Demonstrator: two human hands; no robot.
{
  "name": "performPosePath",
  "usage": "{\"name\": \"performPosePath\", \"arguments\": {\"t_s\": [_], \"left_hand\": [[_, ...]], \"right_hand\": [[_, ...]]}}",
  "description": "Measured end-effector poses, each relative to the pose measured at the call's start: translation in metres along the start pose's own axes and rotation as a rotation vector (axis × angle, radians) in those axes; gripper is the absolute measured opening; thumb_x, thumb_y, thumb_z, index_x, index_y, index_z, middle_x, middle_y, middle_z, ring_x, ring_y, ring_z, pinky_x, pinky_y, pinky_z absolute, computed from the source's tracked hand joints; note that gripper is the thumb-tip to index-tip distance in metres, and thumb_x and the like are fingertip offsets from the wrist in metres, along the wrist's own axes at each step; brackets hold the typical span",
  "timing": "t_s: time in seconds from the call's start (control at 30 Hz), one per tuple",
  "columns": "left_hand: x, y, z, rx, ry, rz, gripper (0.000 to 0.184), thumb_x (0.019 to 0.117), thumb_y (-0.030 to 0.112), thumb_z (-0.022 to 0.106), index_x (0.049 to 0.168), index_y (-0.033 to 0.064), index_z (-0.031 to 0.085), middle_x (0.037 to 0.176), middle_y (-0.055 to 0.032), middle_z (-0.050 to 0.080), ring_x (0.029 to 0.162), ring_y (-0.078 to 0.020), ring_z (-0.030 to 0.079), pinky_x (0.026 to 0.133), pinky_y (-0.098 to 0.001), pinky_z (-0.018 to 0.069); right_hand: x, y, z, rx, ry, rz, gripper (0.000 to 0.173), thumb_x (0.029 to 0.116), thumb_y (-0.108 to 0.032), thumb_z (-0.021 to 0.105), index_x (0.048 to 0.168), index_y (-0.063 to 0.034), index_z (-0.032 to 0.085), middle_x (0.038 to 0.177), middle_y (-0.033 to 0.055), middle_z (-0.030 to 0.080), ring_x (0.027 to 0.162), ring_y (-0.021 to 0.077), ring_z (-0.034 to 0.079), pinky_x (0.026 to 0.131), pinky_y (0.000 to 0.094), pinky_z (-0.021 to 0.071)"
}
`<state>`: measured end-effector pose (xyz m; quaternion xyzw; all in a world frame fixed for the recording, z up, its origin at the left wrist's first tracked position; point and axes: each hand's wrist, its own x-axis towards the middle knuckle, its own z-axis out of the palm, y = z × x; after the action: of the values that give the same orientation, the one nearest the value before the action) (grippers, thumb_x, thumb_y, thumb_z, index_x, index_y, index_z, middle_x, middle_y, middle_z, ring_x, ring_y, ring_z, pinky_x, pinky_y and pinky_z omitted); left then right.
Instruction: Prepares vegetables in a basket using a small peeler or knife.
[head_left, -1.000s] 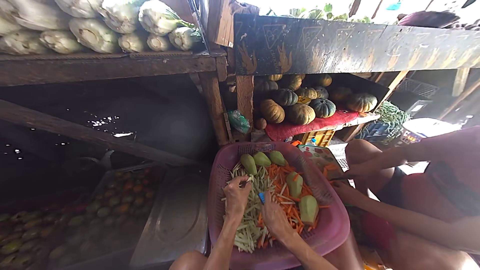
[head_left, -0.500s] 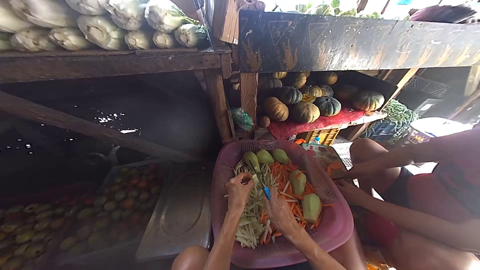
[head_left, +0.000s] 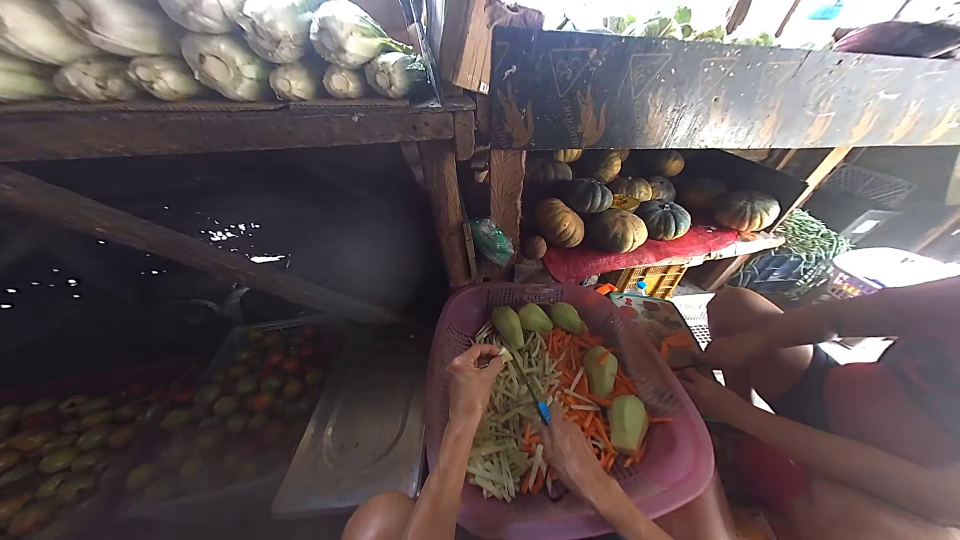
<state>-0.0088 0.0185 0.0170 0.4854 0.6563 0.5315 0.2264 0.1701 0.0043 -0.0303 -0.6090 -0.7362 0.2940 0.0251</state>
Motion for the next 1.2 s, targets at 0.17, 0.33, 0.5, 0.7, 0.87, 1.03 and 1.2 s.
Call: {"name": "performPosePath", "arguments": {"t_s": [0.17, 0.33, 0.5, 0.7, 0.87, 1.03, 1.2], "left_hand": [[-0.001, -0.006, 0.005, 0.091, -0.149, 0.0, 0.013, 0.0901, 0.008, 0.075, 0.101, 0.0021, 0.077, 0.095, -0.01, 0.076, 0.087, -0.0162, 0.072, 0.085, -0.0358, 0.0574], [-0.006, -0.001, 0.005, 0.124, -0.172, 0.058, 0.012, 0.0888, 0.008, 0.074, 0.099, 0.0024, 0.077, 0.094, -0.0092, 0.076, 0.087, -0.0159, 0.072, 0.084, -0.0352, 0.0566], [-0.005, 0.0, 0.004, 0.135, -0.213, 0.044, 0.013, 0.09, 0.008, 0.073, 0.101, 0.0014, 0.076, 0.094, -0.0103, 0.075, 0.086, -0.0172, 0.071, 0.083, -0.0356, 0.056], [-0.005, 0.0, 0.006, 0.167, -0.216, 0.081, 0.014, 0.0898, 0.008, 0.071, 0.1, 0.001, 0.077, 0.095, -0.0121, 0.075, 0.088, -0.0204, 0.072, 0.085, -0.0393, 0.0564], [-0.001, 0.0, -0.006, -0.046, -0.122, 0.001, 0.009, 0.0877, 0.005, 0.076, 0.096, 0.0018, 0.075, 0.09, -0.0083, 0.075, 0.08, -0.0134, 0.072, 0.078, -0.0317, 0.0606], [-0.004, 0.0, 0.0, 0.153, -0.198, -0.009, 0.012, 0.0873, 0.008, 0.075, 0.098, 0.0023, 0.077, 0.09, -0.0099, 0.074, 0.083, -0.0185, 0.07, 0.081, -0.0385, 0.055], [-0.006, 0.002, 0.005, 0.151, -0.184, 0.032, 0.011, 0.0873, 0.008, 0.074, 0.096, 0.0019, 0.076, 0.089, -0.0098, 0.074, 0.083, -0.0173, 0.07, 0.08, -0.037, 0.055]], "right_hand": [[-0.006, -0.017, -0.019, -0.004, 0.277, -0.236, 0.039, 0.1085, -0.022, 0.046, 0.134, 0.0071, 0.049, 0.094, 0.0232, 0.07, 0.087, 0.0398, 0.073, 0.078, 0.0493, 0.0591], [-0.001, -0.016, -0.015, -0.067, 0.29, -0.255, 0.038, 0.1085, -0.022, 0.046, 0.133, 0.0069, 0.05, 0.096, 0.0235, 0.07, 0.087, 0.0401, 0.074, 0.077, 0.049, 0.0594], [-0.005, -0.01, -0.013, -0.076, 0.371, -0.315, 0.034, 0.1065, -0.019, 0.049, 0.127, 0.0077, 0.054, 0.088, 0.0219, 0.07, 0.079, 0.0392, 0.074, 0.07, 0.0483, 0.0596], [-0.008, -0.018, -0.022, -0.188, 0.207, -0.143, 0.039, 0.1099, -0.022, 0.042, 0.139, 0.0038, 0.048, 0.112, 0.0251, 0.069, 0.093, 0.0396, 0.074, 0.08, 0.0487, 0.0594], [0.005, 0.015, -0.006, -0.08, -0.112, 0.057, 0.047, 0.1105, -0.027, 0.043, 0.149, -0.0008, 0.038, 0.117, 0.0259, 0.068, 0.113, 0.0415, 0.068, 0.096, 0.0544, 0.0536], [-0.009, 0.001, -0.011, -0.032, 0.179, -0.155, 0.04, 0.109, -0.022, 0.045, 0.138, 0.0053, 0.047, 0.099, 0.0241, 0.07, 0.093, 0.041, 0.073, 0.082, 0.0517, 0.0582], [-0.007, -0.012, -0.011, -0.11, 0.286, -0.248, 0.036, 0.1076, -0.02, 0.047, 0.131, 0.0063, 0.052, 0.099, 0.0237, 0.07, 0.087, 0.0395, 0.074, 0.076, 0.0489, 0.0597]]}}
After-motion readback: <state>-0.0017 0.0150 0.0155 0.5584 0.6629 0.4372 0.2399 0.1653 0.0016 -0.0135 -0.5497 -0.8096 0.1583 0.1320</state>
